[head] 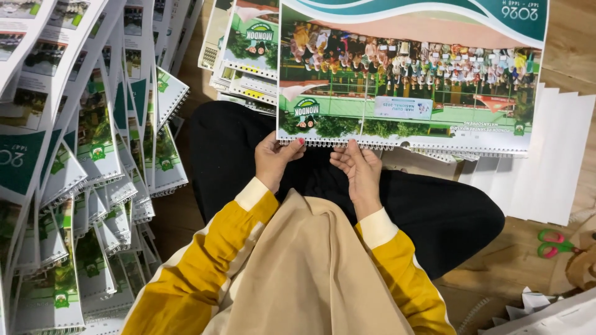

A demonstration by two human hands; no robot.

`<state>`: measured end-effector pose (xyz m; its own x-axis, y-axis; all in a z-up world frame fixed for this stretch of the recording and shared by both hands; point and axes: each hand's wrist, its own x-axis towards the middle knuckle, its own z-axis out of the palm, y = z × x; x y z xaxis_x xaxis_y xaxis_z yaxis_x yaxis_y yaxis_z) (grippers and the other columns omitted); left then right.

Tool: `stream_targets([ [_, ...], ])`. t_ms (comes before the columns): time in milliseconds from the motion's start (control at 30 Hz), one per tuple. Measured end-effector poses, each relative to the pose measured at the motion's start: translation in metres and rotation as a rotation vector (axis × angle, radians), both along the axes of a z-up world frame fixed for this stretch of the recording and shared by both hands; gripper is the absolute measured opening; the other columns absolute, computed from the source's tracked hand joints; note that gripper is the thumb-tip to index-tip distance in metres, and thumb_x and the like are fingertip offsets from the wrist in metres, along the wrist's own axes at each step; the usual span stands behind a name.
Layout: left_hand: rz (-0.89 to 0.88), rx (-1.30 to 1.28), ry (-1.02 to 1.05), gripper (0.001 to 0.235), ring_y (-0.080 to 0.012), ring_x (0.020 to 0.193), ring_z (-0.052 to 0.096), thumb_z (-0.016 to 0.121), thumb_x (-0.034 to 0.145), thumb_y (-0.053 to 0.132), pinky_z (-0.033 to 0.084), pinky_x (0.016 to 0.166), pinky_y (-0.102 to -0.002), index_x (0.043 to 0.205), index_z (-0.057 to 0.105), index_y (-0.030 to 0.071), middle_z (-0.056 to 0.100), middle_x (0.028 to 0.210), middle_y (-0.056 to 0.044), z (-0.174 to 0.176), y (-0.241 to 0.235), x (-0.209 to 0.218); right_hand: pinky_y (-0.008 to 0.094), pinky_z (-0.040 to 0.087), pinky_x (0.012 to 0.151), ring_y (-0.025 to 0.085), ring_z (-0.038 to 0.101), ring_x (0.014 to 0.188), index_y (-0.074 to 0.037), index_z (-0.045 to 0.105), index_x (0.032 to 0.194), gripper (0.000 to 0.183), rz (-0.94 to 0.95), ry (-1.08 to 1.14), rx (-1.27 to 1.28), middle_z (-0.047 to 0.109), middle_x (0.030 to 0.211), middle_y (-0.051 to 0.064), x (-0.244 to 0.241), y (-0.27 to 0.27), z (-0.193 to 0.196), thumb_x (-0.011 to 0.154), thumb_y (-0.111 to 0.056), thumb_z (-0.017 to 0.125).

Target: The person sits on the floor and assembles wall calendars by inserting spiral wire bindings into the punched holes of the calendar pages. They handle multiple calendar sheets and wire bindings, threading the wires through the holes and securing them.

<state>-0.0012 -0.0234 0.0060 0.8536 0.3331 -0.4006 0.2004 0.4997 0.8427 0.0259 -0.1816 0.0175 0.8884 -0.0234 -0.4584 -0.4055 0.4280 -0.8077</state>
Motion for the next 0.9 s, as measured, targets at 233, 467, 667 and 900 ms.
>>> stream_targets([
  [233, 0.035, 0.021, 0.046, 0.021, -0.0203, 0.06, 0.066, 0.072, 0.074, 0.007, 0.059, 0.054, -0.028, 0.086, 0.057, -0.002, 0.061, 0.069, -0.013, 0.001, -0.002, 0.002, 0.041, 0.059, 0.065, 0.029, 0.067, 0.065, -0.002, 0.042, 0.077, 0.023, -0.077, -0.094, -0.041, 0.061, 0.073, 0.019, 0.0, -0.003, -0.017, 0.083, -0.006, 0.064],
  [467, -0.011, -0.079, 0.008, 0.023, -0.0236, 0.069, 0.067, 0.074, 0.073, 0.008, 0.06, 0.063, -0.033, 0.088, 0.059, -0.002, 0.062, 0.075, -0.014, -0.004, 0.003, -0.003, 0.036, 0.06, 0.062, 0.023, 0.066, 0.061, -0.002, 0.049, 0.077, 0.016, -0.05, -0.03, 0.03, 0.06, 0.069, 0.011, 0.005, -0.007, -0.037, 0.084, -0.007, 0.062],
  [667, 0.04, -0.08, 0.019, 0.019, -0.0228, 0.066, 0.067, 0.069, 0.077, 0.007, 0.06, 0.06, -0.032, 0.09, 0.058, -0.004, 0.06, 0.074, -0.013, -0.011, 0.0, -0.001, 0.048, 0.057, 0.076, 0.033, 0.066, 0.081, -0.004, 0.047, 0.071, 0.028, -0.022, -0.073, 0.206, 0.06, 0.075, 0.014, 0.003, -0.016, -0.028, 0.091, -0.024, 0.052],
  [900, 0.064, 0.042, 0.064, 0.021, -0.0235, 0.069, 0.066, 0.071, 0.074, 0.006, 0.06, 0.063, -0.033, 0.087, 0.059, -0.005, 0.058, 0.075, -0.014, -0.004, 0.001, 0.002, 0.036, 0.06, 0.063, 0.025, 0.067, 0.065, -0.004, 0.047, 0.083, 0.018, -0.117, -0.031, 0.034, 0.061, 0.073, 0.013, 0.004, -0.016, -0.016, 0.088, -0.016, 0.058],
])
